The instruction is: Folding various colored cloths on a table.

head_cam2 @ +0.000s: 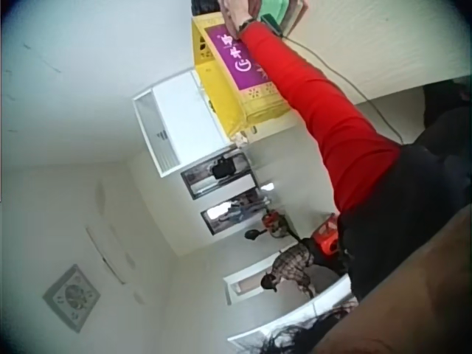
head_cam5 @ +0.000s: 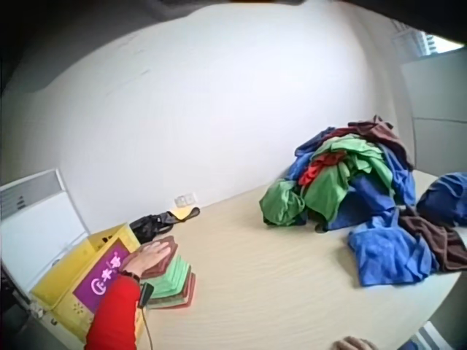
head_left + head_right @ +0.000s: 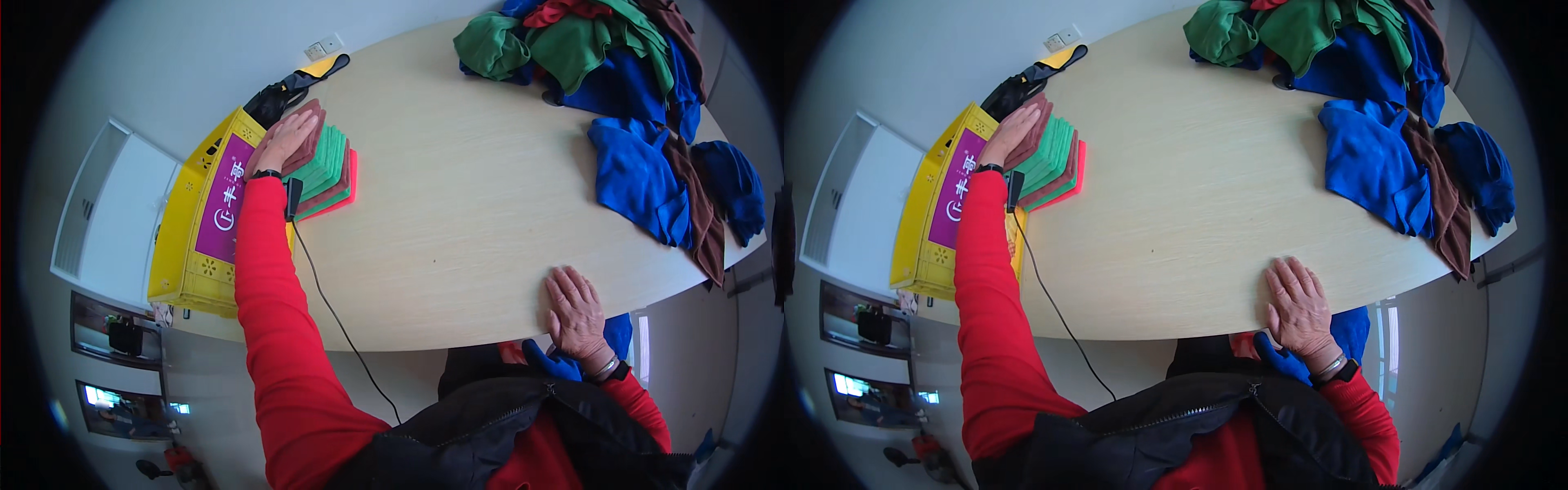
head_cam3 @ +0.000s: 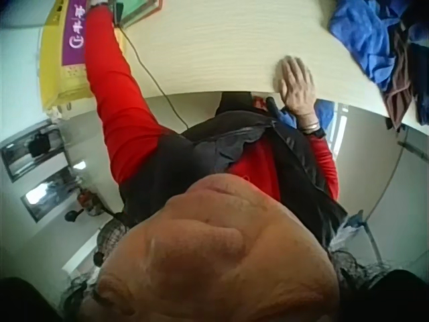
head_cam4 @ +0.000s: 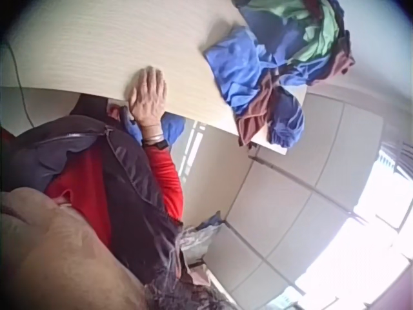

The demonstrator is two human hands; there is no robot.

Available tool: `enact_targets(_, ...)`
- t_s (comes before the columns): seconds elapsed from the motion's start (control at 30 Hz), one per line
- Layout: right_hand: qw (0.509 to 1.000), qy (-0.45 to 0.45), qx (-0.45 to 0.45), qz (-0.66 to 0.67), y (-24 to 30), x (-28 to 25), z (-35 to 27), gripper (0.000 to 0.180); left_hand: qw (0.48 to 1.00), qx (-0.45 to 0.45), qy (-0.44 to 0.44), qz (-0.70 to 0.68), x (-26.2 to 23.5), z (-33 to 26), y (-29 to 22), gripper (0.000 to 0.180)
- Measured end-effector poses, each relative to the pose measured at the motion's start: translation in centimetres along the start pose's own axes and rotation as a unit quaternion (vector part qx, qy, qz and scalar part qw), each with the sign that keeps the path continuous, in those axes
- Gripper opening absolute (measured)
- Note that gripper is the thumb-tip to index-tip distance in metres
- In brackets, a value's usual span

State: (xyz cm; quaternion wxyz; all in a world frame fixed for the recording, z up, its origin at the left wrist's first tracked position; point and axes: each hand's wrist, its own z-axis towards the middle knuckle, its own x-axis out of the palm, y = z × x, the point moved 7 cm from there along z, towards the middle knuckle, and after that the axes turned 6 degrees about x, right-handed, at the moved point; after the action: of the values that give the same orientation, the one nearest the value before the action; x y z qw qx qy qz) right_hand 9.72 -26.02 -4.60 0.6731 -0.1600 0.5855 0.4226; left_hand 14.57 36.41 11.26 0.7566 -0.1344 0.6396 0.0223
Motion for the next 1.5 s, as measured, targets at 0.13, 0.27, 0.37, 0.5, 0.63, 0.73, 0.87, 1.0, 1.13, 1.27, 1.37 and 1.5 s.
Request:
enact_targets(0.13, 1.0, -0.008, -0.015, 0.012, 0.7, 0.0, -0.1, 0.056, 0.997, 0.013, -0.068, -0.026, -4.8, -2.2, 0.8, 0.053)
enact_targets(0.27, 1.0, -0.016, -0.006, 0.011, 0.1, -0.3, -0.7, 0.055, 0.99, -0.022, -0.125, -0.064, -8.5, -3.8, -5.3, 0.047)
enact_targets(0.37, 0.999, -0.029, -0.02, 0.021, 0.5, -0.7, -1.0, 0.054, 0.936, 0.031, -0.247, -0.25, -14.1, -9.5, -13.0, 0.024)
enact_targets(0.5, 0.998, -0.049, -0.023, 0.032, -0.7, -0.9, -1.9, 0.053, 0.878, 0.239, -0.193, -0.366, -15.6, -20.8, -35.7, 0.011)
enact_targets(0.63, 0.996, -0.057, -0.048, 0.046, 0.3, -0.5, -1.2, 0.052, 0.886, 0.374, -0.117, -0.248, -17.8, -33.9, -48.2, 0.007)
enact_targets(0.73, 0.998, -0.046, -0.031, 0.025, -0.5, -0.4, -1.6, 0.051, 0.921, 0.384, 0.029, -0.064, -19.3, -37.3, -54.6, 0.017)
enact_targets(0.87, 0.997, -0.067, -0.043, 0.009, 0.1, -0.6, -2.0, 0.049, 0.914, 0.392, 0.106, -0.002, -19.3, -36.9, -59.7, 0.035)
enact_targets(1.0, 0.996, -0.078, -0.045, 0.002, -0.2, -0.8, -2.5, 0.047, 0.912, 0.405, 0.067, -0.01, -19.6, -43.1, -58.6, 0.033)
enact_targets(1.13, 0.998, -0.05, -0.037, -0.005, -0.3, -0.5, -3.0, 0.05, 0.911, 0.409, 0.029, -0.027, -18.9, -39.9, -61.8, 0.031)
enact_targets(1.27, 0.999, -0.028, -0.026, -0.016, -0.4, -0.4, -3.1, 0.052, 0.907, 0.418, -0.002, -0.054, -17.3, -31.0, -68.5, 0.029)
enact_targets(1.37, 0.999, -0.024, -0.028, -0.018, -0.2, -0.3, -2.7, 0.052, 0.905, 0.418, -0.027, -0.07, -16.7, -31.8, -69.1, 0.028)
enact_targets(1.5, 0.999, -0.025, -0.035, -0.02, -0.1, 0.1, -2.7, 0.052, 0.904, 0.412, -0.068, -0.089, -16.5, -32.2, -68.2, 0.026)
